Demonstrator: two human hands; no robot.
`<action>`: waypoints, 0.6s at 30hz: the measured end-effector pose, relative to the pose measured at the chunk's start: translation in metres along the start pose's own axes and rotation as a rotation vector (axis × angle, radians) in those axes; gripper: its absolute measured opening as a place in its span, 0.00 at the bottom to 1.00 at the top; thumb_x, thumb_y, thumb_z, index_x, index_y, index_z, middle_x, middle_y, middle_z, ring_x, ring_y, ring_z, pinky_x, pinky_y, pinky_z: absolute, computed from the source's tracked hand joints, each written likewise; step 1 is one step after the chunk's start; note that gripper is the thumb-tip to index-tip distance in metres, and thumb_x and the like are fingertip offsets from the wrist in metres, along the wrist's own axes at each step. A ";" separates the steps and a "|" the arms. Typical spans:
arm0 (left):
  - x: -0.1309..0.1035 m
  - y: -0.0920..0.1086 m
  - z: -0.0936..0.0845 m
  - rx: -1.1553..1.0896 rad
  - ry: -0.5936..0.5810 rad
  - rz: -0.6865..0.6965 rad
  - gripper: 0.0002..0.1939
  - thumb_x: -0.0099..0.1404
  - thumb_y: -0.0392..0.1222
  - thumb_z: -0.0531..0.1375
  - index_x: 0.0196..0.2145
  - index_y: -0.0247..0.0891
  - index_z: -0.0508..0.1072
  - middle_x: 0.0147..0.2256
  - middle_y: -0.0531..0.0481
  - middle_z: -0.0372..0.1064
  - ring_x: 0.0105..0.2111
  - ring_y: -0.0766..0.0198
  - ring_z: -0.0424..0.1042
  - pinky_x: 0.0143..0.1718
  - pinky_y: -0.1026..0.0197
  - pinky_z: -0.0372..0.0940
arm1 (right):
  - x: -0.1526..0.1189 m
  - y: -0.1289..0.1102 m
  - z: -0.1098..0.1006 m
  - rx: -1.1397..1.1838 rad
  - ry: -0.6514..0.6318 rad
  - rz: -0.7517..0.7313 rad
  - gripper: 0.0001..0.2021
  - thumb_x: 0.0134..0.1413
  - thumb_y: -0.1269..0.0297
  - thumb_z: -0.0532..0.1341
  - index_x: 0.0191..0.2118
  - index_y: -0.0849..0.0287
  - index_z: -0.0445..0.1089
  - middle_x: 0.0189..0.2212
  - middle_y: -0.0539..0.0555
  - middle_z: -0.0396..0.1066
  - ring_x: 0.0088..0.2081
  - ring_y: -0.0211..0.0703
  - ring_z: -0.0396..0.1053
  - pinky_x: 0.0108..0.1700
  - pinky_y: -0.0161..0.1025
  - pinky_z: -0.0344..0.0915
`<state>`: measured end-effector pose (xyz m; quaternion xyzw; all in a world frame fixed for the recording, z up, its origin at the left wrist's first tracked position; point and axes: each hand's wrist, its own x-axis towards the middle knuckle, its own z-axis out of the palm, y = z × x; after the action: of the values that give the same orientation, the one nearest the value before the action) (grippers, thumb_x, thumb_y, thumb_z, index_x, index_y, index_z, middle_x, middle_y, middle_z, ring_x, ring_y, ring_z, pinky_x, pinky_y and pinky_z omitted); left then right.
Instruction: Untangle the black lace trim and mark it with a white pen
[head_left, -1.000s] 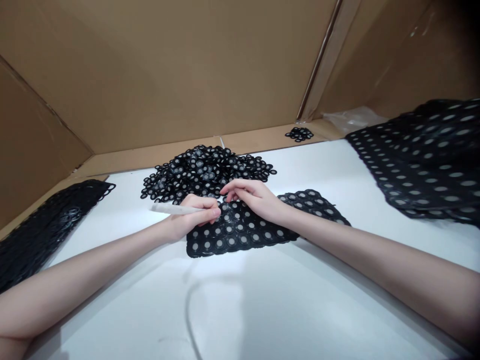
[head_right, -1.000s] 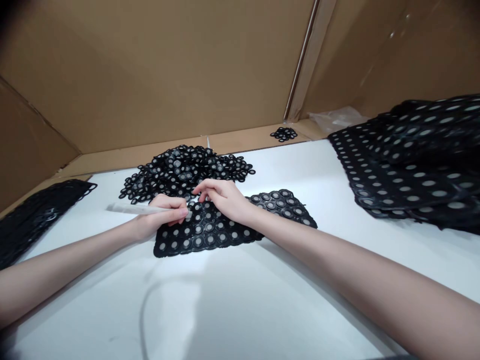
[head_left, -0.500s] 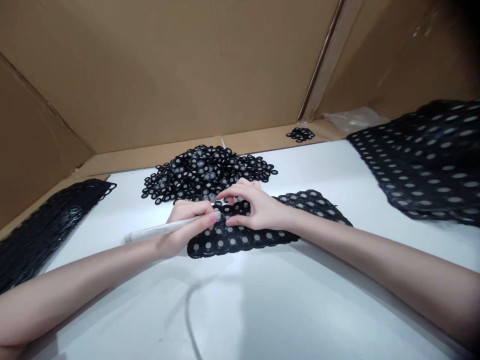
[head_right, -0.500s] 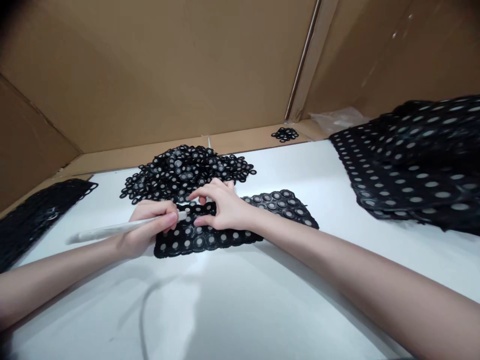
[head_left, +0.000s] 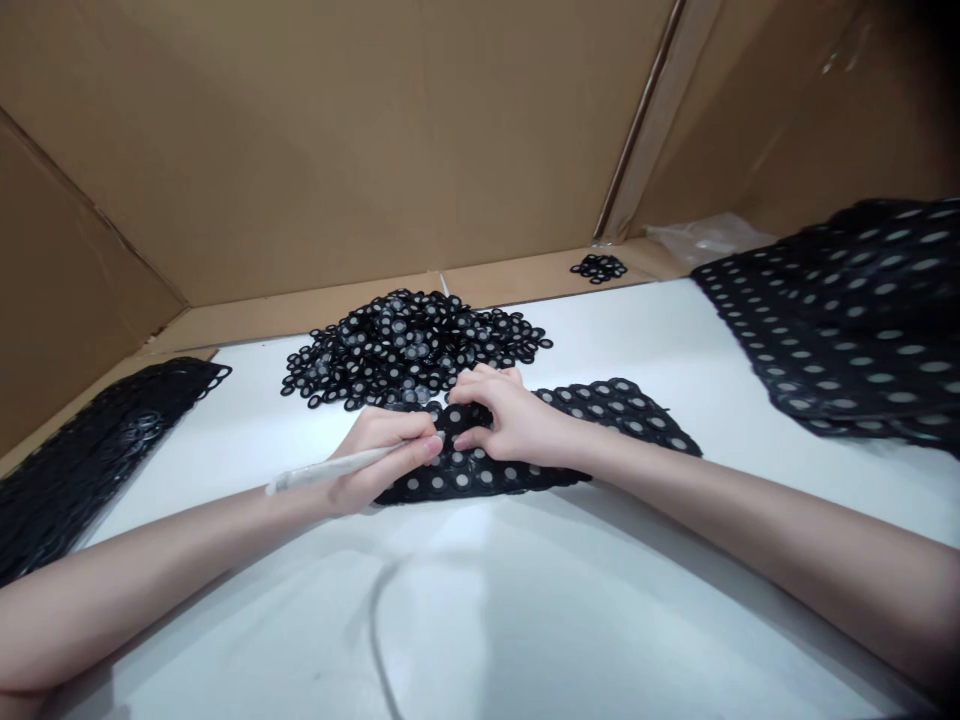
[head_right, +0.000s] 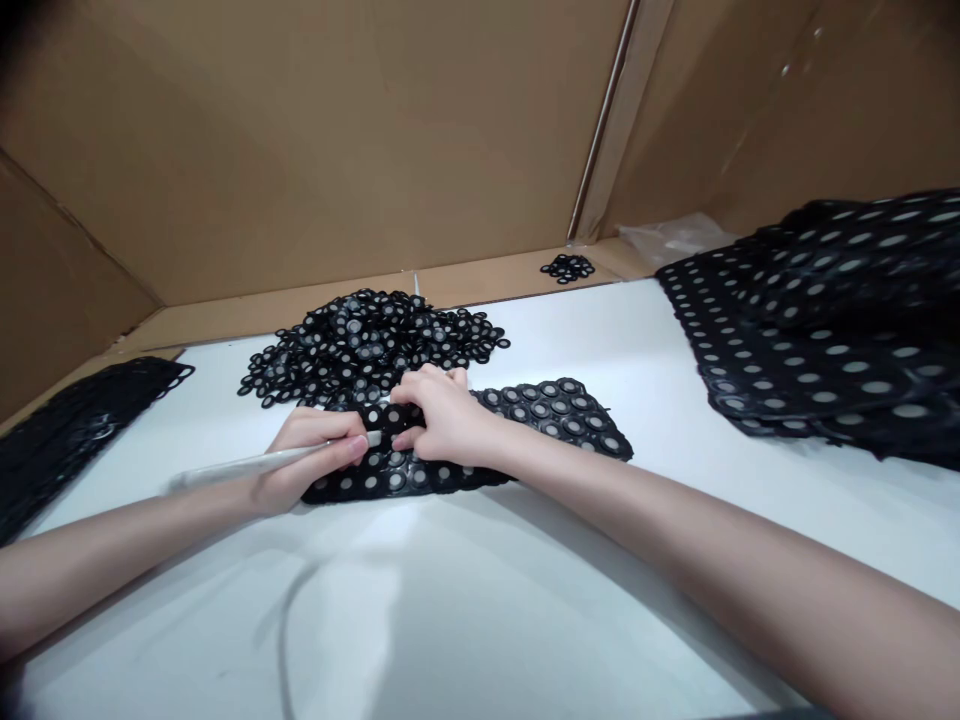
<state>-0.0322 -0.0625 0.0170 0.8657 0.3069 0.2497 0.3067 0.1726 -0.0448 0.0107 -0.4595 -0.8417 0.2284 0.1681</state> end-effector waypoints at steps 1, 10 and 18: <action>0.000 0.000 0.000 0.000 -0.005 -0.004 0.17 0.70 0.41 0.50 0.23 0.34 0.64 0.20 0.56 0.58 0.21 0.72 0.58 0.24 0.67 0.52 | 0.000 0.000 0.000 0.006 0.007 -0.006 0.10 0.46 0.68 0.68 0.31 0.61 0.66 0.36 0.52 0.68 0.45 0.48 0.61 0.44 0.44 0.47; 0.009 -0.003 -0.002 -0.033 -0.181 -0.008 0.19 0.70 0.43 0.50 0.22 0.34 0.61 0.19 0.57 0.53 0.21 0.72 0.55 0.24 0.66 0.50 | 0.000 0.000 -0.003 -0.007 -0.024 -0.110 0.09 0.47 0.72 0.67 0.30 0.61 0.65 0.34 0.51 0.67 0.44 0.47 0.62 0.43 0.42 0.47; 0.005 -0.008 0.000 0.065 -0.113 0.120 0.17 0.71 0.40 0.48 0.25 0.35 0.62 0.21 0.56 0.56 0.22 0.71 0.56 0.25 0.67 0.52 | -0.003 0.000 -0.012 -0.014 -0.131 -0.088 0.26 0.40 0.54 0.71 0.44 0.60 0.66 0.37 0.56 0.68 0.44 0.54 0.63 0.49 0.49 0.53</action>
<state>-0.0313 -0.0543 0.0130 0.9047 0.2444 0.2084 0.2798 0.1798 -0.0448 0.0204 -0.4071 -0.8719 0.2446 0.1193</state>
